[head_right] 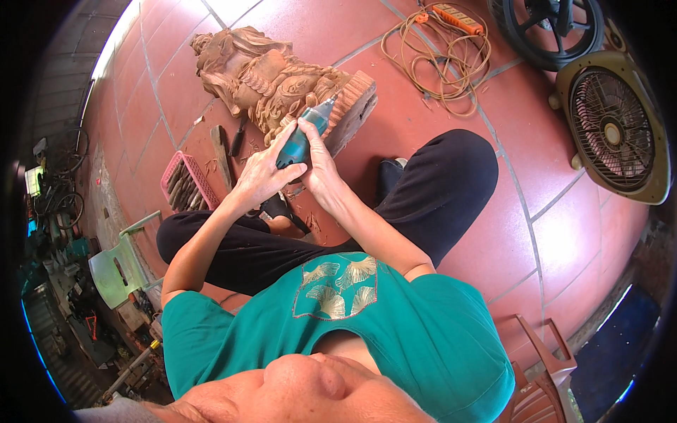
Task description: The person uses a handheld rotary tool to carve details into a wooden sculpture of a figure. The person holds the tool with both hands and works on the base and lower body of the sculpture while sitting on the floor.
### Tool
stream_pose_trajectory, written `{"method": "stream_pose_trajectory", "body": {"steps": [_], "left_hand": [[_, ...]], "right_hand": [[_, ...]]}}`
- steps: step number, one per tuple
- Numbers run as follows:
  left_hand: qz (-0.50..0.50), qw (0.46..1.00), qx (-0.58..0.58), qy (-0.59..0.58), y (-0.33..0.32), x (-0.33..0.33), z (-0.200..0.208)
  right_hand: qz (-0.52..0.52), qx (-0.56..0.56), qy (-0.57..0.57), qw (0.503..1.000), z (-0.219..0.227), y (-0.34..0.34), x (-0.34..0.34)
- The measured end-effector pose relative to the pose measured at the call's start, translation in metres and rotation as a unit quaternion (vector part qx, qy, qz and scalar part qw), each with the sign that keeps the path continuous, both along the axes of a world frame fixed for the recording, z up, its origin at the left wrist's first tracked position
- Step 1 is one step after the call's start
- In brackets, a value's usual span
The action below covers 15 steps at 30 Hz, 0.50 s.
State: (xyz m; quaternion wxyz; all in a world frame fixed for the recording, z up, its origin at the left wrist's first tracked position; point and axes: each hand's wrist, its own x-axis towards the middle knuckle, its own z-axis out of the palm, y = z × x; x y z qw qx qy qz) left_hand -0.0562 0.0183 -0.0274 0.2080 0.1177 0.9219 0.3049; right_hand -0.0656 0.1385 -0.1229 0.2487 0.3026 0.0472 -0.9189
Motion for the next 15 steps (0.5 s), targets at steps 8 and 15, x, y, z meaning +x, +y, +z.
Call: {"method": "stream_pose_trajectory", "body": {"steps": [8, 15], "left_hand": [[-0.007, 1.000, -0.006, 0.009, 0.0012, -0.0008, -0.0018], [-0.016, 1.000, -0.008, 0.016, 0.0015, -0.0011, -0.0026]], "right_hand": [[-0.004, 0.002, -0.001, 1.000, -0.0040, 0.0001, 0.0000], [-0.011, 0.004, 0.002, 1.000, -0.0032, 0.0011, -0.0003]]}}
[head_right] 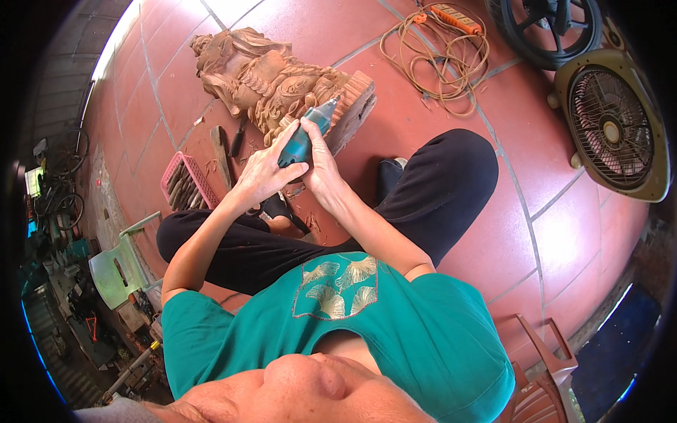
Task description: The person uses a handheld rotary tool to carve details into a wooden sculpture of a figure. The person holds the tool with both hands and works on the base and lower body of the sculpture while sitting on the floor.
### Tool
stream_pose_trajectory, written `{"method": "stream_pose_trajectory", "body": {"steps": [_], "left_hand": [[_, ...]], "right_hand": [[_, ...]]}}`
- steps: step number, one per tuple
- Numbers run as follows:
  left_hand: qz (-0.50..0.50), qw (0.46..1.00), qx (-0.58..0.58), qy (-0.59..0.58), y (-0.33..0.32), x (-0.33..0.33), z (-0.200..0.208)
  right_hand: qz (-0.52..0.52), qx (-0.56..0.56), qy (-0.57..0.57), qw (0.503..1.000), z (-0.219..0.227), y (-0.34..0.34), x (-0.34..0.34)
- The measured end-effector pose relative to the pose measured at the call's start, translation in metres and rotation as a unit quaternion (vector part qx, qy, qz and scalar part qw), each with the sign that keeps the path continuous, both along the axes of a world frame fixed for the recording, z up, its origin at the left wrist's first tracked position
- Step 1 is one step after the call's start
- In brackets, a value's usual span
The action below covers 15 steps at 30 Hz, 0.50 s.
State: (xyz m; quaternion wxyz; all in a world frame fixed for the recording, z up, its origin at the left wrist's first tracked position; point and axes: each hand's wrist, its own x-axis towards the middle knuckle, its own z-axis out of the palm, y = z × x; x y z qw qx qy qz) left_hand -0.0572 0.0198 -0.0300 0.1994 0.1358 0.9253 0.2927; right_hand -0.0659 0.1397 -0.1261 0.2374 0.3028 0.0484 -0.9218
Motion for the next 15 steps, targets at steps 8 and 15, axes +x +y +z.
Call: {"method": "stream_pose_trajectory", "body": {"steps": [8, 15], "left_hand": [[-0.007, 1.000, 0.011, -0.007, 0.0018, 0.0001, 0.0019], [-0.013, 1.000, 0.011, -0.018, 0.0035, 0.0003, 0.0037]], "right_hand": [[-0.015, -0.015, -0.002, 1.000, -0.0077, 0.0006, 0.0016], [-0.019, -0.001, 0.001, 1.000, 0.0004, 0.0042, 0.0063]]}}
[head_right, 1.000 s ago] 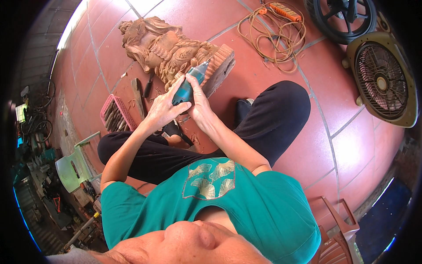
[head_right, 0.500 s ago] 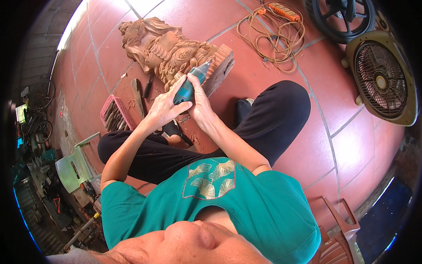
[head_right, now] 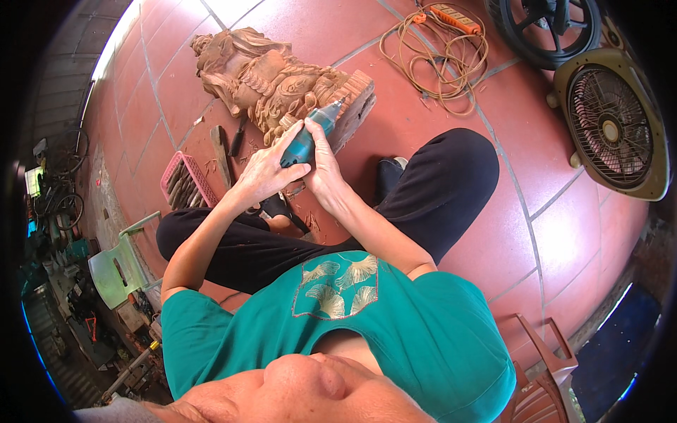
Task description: The person uses a handheld rotary tool to carve details into a wooden sculpture of a figure. The person holds the tool with both hands and works on the base and lower body of the sculpture while sitting on the floor.
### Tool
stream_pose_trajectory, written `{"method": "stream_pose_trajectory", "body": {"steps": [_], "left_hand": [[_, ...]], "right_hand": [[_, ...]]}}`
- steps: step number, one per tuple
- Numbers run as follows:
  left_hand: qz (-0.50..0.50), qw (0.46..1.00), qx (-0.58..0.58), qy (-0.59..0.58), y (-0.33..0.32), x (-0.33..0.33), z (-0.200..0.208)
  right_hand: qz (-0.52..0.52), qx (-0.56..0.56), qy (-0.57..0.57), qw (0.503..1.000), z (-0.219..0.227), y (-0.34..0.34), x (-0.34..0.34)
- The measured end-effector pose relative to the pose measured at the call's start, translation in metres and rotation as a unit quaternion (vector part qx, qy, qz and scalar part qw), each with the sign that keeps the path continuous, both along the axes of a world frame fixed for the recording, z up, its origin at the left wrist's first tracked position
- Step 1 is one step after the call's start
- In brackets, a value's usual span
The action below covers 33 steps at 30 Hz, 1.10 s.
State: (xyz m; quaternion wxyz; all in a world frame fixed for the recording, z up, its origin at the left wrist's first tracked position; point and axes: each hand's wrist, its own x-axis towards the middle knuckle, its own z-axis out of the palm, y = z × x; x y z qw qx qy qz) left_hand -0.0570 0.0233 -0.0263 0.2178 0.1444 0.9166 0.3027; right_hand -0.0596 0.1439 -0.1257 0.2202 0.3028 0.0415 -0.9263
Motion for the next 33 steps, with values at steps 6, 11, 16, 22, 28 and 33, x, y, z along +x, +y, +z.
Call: {"method": "stream_pose_trajectory", "body": {"steps": [6, 11, 16, 22, 28, 33], "left_hand": [[-0.011, 1.000, -0.010, -0.005, 0.0003, -0.0004, -0.0001], [-0.020, 1.000, 0.000, -0.002, -0.0002, 0.0003, -0.0010], [-0.025, 1.000, 0.003, -0.008, 0.0005, -0.0002, 0.0010], [-0.025, 0.999, 0.020, -0.007, 0.0013, 0.0009, 0.0037], [-0.021, 0.999, 0.030, -0.011, 0.0013, 0.0004, 0.0046], [-0.021, 1.000, 0.006, 0.000, -0.0028, 0.0006, -0.0025]], "right_hand": [[-0.008, 0.009, -0.001, 1.000, 0.0000, 0.0009, 0.0024], [-0.016, 0.015, -0.002, 1.000, -0.0030, 0.0002, 0.0037], [-0.019, 0.014, 0.001, 1.000, 0.0004, 0.0017, 0.0061], [-0.019, 0.001, -0.002, 1.000, 0.0014, 0.0026, 0.0078], [-0.018, 0.012, -0.008, 1.000, 0.0023, 0.0023, 0.0072], [-0.014, 0.017, -0.002, 1.000, 0.0052, 0.0013, 0.0055]]}}
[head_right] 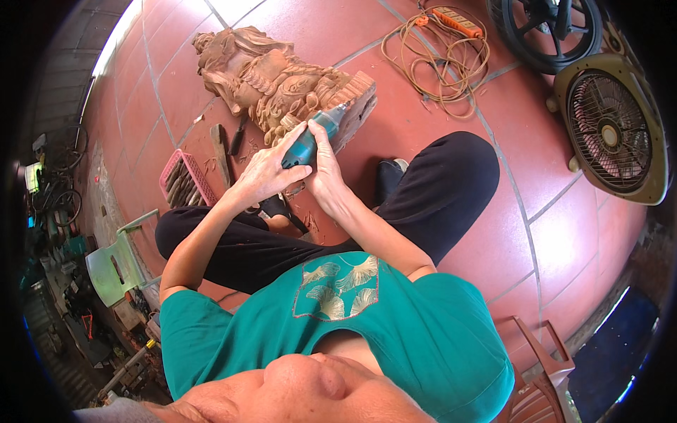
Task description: The person uses a handheld rotary tool to carve details into a wooden sculpture of a figure. The person holds the tool with both hands and works on the base and lower body of the sculpture while sitting on the floor.
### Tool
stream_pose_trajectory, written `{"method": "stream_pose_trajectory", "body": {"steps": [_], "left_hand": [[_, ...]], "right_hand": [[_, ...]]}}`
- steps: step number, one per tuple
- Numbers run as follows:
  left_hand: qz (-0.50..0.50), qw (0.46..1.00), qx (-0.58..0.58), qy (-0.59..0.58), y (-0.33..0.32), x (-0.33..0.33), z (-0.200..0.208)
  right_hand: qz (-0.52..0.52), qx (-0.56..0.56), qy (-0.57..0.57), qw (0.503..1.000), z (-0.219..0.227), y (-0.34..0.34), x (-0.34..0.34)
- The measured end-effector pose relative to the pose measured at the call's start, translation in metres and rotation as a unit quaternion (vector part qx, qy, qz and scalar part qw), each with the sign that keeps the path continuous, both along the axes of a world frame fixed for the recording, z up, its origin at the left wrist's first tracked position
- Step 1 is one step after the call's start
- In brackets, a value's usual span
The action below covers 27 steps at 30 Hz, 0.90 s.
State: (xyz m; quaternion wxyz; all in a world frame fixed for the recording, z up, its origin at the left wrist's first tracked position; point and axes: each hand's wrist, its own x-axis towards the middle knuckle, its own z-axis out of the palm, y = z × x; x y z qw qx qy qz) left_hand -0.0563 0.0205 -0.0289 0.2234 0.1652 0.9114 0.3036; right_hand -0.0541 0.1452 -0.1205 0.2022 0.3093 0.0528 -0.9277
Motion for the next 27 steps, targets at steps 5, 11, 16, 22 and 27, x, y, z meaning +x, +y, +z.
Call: {"method": "stream_pose_trajectory", "body": {"steps": [5, 11, 16, 22, 27], "left_hand": [[0.012, 1.000, 0.004, 0.001, 0.003, 0.000, 0.004], [0.016, 1.000, 0.002, -0.004, 0.002, -0.001, 0.005], [0.008, 0.999, 0.023, 0.037, -0.001, -0.001, -0.002], [0.030, 1.000, 0.001, 0.009, -0.001, -0.001, 0.000], [0.036, 0.999, -0.009, -0.005, 0.000, -0.003, 0.004]], "right_hand": [[0.001, 0.003, 0.003, 1.000, -0.002, -0.002, -0.003], [0.008, -0.002, 0.015, 1.000, 0.001, -0.001, -0.004], [0.010, -0.016, 0.019, 1.000, 0.001, -0.002, -0.004], [0.020, -0.015, -0.006, 1.000, 0.000, -0.004, -0.009], [0.026, -0.009, 0.002, 1.000, -0.001, -0.005, -0.010]]}}
